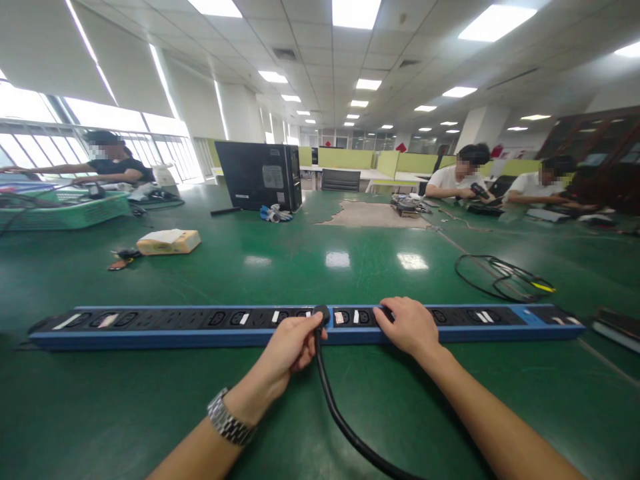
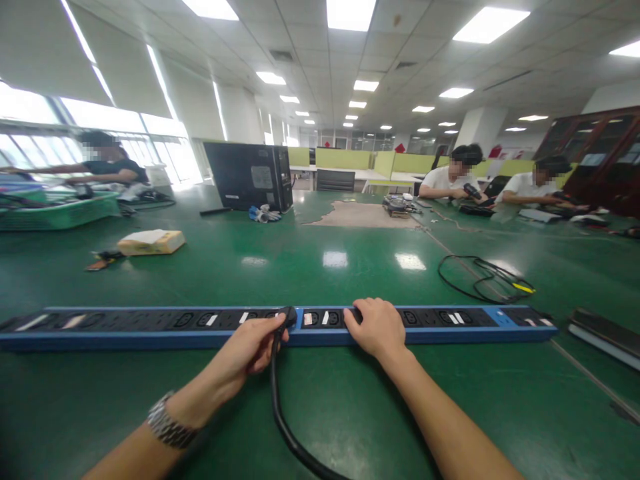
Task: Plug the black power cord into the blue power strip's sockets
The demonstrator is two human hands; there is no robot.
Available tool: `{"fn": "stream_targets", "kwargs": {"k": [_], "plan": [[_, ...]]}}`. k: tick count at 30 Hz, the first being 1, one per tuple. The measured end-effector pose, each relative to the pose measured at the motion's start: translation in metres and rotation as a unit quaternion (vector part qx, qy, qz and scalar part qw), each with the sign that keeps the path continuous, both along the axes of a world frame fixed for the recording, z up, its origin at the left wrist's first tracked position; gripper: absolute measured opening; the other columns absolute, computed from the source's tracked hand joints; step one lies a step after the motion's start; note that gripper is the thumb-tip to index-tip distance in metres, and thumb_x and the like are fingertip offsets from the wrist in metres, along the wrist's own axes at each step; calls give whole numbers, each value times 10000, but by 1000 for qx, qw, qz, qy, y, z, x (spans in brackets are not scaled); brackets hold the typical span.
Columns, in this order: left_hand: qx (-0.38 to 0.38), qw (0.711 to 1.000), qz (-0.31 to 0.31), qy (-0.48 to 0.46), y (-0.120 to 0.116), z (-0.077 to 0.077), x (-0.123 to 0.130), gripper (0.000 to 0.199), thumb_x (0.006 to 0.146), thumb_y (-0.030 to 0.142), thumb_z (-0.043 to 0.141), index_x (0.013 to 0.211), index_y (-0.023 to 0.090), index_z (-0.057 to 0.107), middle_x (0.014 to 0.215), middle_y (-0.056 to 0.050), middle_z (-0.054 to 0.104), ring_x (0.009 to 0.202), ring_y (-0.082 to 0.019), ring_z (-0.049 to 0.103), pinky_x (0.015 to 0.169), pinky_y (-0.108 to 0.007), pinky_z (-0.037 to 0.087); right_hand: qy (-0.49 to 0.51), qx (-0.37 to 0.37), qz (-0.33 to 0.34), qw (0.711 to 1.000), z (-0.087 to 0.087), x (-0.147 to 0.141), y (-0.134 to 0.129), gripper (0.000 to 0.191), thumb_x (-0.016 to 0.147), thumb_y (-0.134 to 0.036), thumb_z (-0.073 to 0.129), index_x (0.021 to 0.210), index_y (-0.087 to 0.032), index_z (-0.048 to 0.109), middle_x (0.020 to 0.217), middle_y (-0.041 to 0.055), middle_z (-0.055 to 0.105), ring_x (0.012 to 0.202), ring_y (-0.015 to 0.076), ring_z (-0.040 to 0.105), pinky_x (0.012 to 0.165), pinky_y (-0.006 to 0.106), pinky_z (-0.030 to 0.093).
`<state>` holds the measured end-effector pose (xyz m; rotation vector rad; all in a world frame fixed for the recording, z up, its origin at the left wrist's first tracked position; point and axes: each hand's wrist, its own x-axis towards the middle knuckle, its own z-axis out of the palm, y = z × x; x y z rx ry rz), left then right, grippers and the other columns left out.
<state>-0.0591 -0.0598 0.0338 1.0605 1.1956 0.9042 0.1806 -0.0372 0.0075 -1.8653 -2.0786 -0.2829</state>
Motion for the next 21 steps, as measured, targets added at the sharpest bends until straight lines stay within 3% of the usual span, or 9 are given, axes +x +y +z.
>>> {"fn": "stream_targets", "kwargs": {"k": [7, 13, 16, 19, 21], "plan": [[51, 996, 34, 71, 8, -6, 3, 461, 761, 535, 534, 496, 157, 540, 302, 44, 368, 262, -56, 292, 330, -193, 174, 3, -3, 1, 1000, 1, -1, -1, 407, 920, -484, 398, 977, -229, 710, 910, 51, 714, 876, 208, 616, 776, 315, 406], [40, 994, -14, 99, 15, -15, 7, 450, 773, 513, 525, 486, 167, 535, 305, 33, 391, 261, -66, 295, 332, -206, 192, 17, -4, 3, 1000, -2, 2, 0, 401, 918, -475, 407, 1006, -218, 703, 934, 54, 710, 899, 216, 608, 801, 326, 413], [37, 993, -25, 110, 14, -15, 5, 470, 790, 552, 516, 505, 178, 526, 315, 46, 377, 274, -72, 279, 343, -217, 185, 40, 27, 9, 999, 2, -3, -2, 373, 903, -439, 454, 1063, -194, 686, 1041, 74, 697, 991, 225, 586, 873, 334, 400], [130, 978, 3, 161, 12, -15, -2, 509, 814, 579, 505, 490, 187, 484, 342, 50, 364, 323, -81, 304, 386, -229, 212, 71, 39, 21, 997, 16, -24, -8, 351, 900, -430, 459, 1050, -204, 682, 1060, 78, 692, 1012, 220, 582, 865, 320, 401], [246, 943, 56, 215, 12, -14, -10, 488, 844, 541, 499, 514, 182, 503, 403, 40, 411, 399, -98, 380, 445, -236, 275, 100, -9, 33, 994, 29, -46, -12, 388, 909, -486, 422, 1049, -227, 674, 967, 64, 711, 897, 195, 623, 772, 295, 421]]}}
